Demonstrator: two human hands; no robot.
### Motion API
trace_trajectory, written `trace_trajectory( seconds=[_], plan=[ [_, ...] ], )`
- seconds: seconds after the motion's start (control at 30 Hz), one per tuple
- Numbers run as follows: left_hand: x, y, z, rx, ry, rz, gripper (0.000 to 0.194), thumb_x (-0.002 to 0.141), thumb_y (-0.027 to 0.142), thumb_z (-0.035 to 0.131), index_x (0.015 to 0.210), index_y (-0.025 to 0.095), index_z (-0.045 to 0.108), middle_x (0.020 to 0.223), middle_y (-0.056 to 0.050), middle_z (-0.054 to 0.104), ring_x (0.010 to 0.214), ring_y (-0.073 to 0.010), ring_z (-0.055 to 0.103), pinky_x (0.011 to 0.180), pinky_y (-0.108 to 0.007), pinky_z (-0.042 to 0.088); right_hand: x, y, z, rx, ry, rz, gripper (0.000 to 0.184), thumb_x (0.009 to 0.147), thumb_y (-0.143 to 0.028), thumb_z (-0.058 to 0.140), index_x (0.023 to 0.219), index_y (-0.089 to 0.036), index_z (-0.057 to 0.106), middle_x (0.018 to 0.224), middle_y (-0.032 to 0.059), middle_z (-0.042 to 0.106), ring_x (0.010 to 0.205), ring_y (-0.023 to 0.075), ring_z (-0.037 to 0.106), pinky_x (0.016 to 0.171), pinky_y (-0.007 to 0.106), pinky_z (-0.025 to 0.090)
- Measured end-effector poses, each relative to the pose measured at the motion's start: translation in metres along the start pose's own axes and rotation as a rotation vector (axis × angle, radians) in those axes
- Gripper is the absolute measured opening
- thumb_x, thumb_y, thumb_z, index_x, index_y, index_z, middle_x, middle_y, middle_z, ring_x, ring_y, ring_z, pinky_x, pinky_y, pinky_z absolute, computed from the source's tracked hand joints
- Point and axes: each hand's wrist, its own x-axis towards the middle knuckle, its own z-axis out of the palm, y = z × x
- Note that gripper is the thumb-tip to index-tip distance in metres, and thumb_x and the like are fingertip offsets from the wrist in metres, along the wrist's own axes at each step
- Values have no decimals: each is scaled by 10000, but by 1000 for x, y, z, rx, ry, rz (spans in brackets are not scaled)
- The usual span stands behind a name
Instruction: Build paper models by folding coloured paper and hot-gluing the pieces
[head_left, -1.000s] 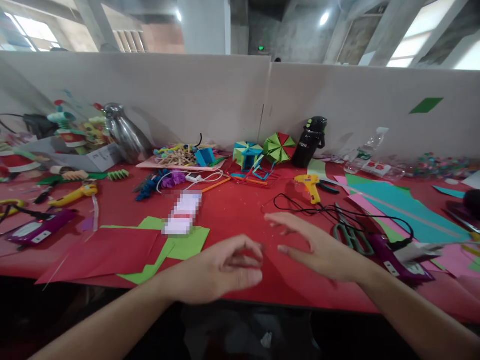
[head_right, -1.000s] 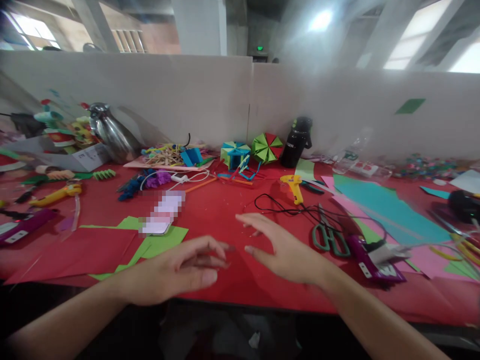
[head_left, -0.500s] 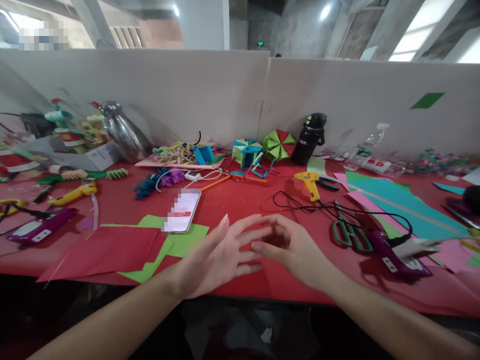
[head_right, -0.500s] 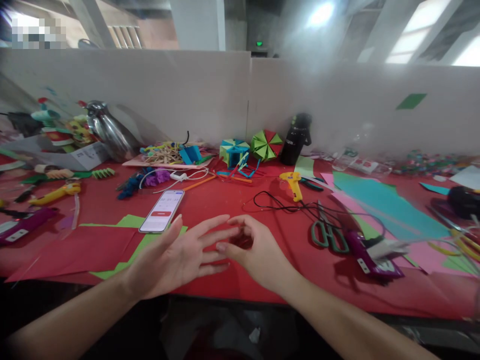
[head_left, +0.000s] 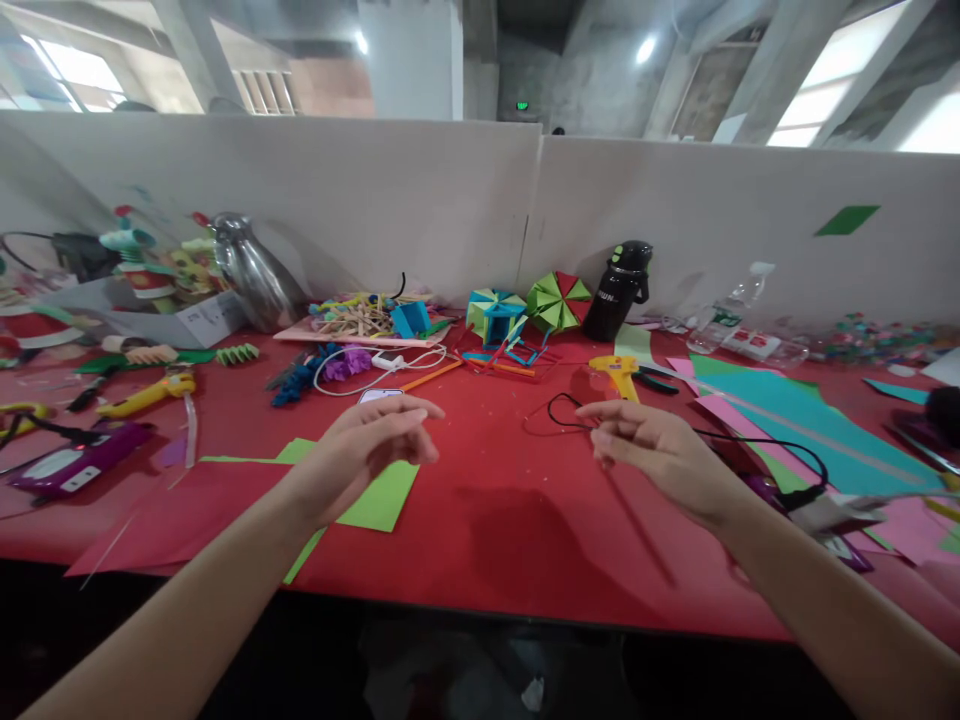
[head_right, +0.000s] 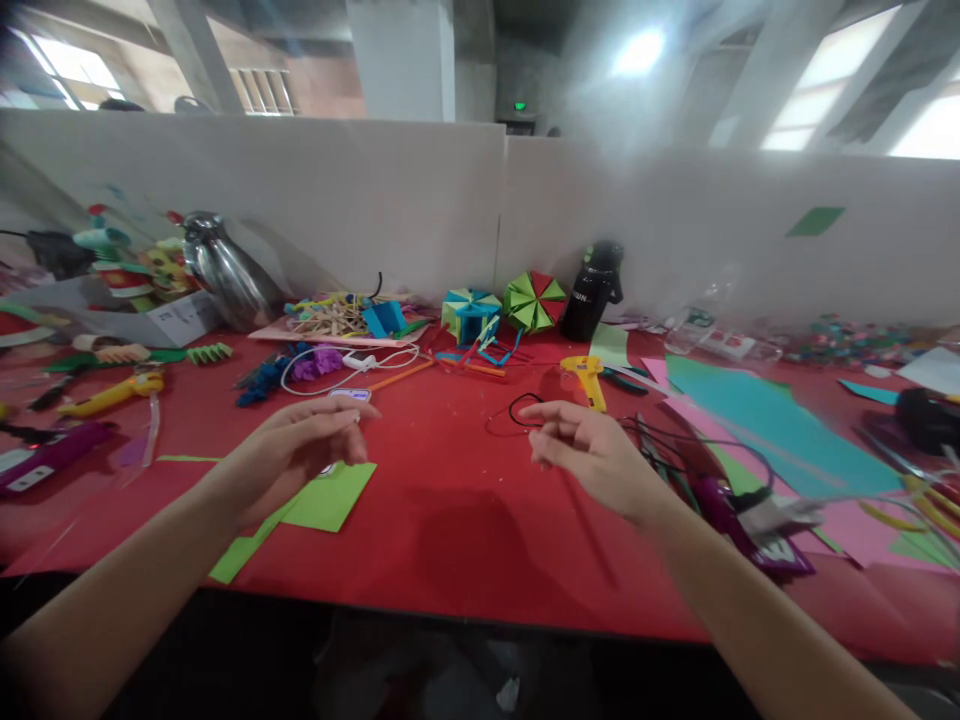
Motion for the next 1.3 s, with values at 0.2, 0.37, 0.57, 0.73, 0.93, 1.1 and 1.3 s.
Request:
trace_trajectory(
  seconds=[0.2, 0.37, 0.57, 0.73, 0.93, 1.1, 1.3],
  plan=[
    [17, -6, -25, 177, 200, 149, 336, 772, 339, 798, 1060, 189, 711, 973, -60, 747, 953, -192, 677, 829, -278, 506, -26, -20, -1, -190, -713, 30, 589, 882, -435, 680, 1434, -312, 517, 991, 38, 734, 915, 196, 691, 870, 349, 533],
    [23, -10, -28, 239, 214, 96, 401, 794, 420, 769, 1100, 173, 693, 766, -36, 732, 702, -171, 669, 695, -286, 508, 41, 5, -17, -560, -246, -166, 331, 896, -498, 631, 774, -211, 742, 1084, 100, 721, 992, 253, 669, 942, 421, 495],
    [28, -19, -28, 381, 145, 123, 311, 824, 441, 716, 972, 167, 729, 868, -77, 774, 890, -222, 700, 806, -300, 490, 158, 37, -1, -997, -22, -31, 422, 918, -326, 612, 1328, -229, 623, 1366, 130, 617, 1203, 261, 596, 969, 383, 474],
    [28, -30, -34, 491, 94, 112, 288, 866, 408, 669, 1027, 171, 703, 917, -77, 777, 829, -206, 703, 716, -281, 488, 181, 44, 18, -1090, 4, 103, 129, 854, -253, 666, 946, -192, 732, 1087, 116, 722, 992, 278, 675, 799, 366, 492],
    [91, -33, -24, 829, 136, 302, 221, 882, 309, 609, 1006, 157, 709, 1037, -92, 756, 946, -218, 704, 833, -294, 522, 148, 27, -10, -1121, 13, 19, 122, 918, -255, 560, 939, -195, 664, 1090, 123, 695, 977, 273, 662, 767, 352, 460],
    [192, -36, 9, 1067, 247, 251, 337, 901, 280, 615, 1180, 100, 667, 1243, -162, 679, 1168, -277, 625, 993, -340, 465, 109, 11, -21, -828, 265, -160, 134, 975, -286, 471, 1020, -198, 562, 923, 97, 703, 866, 243, 671, 763, 363, 484],
    [226, -49, 41, 1220, 254, 80, 261, 887, 386, 696, 1052, 184, 694, 1217, -116, 659, 1152, -293, 626, 968, -412, 497, 79, 18, -7, -21, 320, -279, 301, 845, -490, 706, 911, -209, 618, 798, 32, 675, 727, 186, 664, 720, 338, 542]
  ],
)
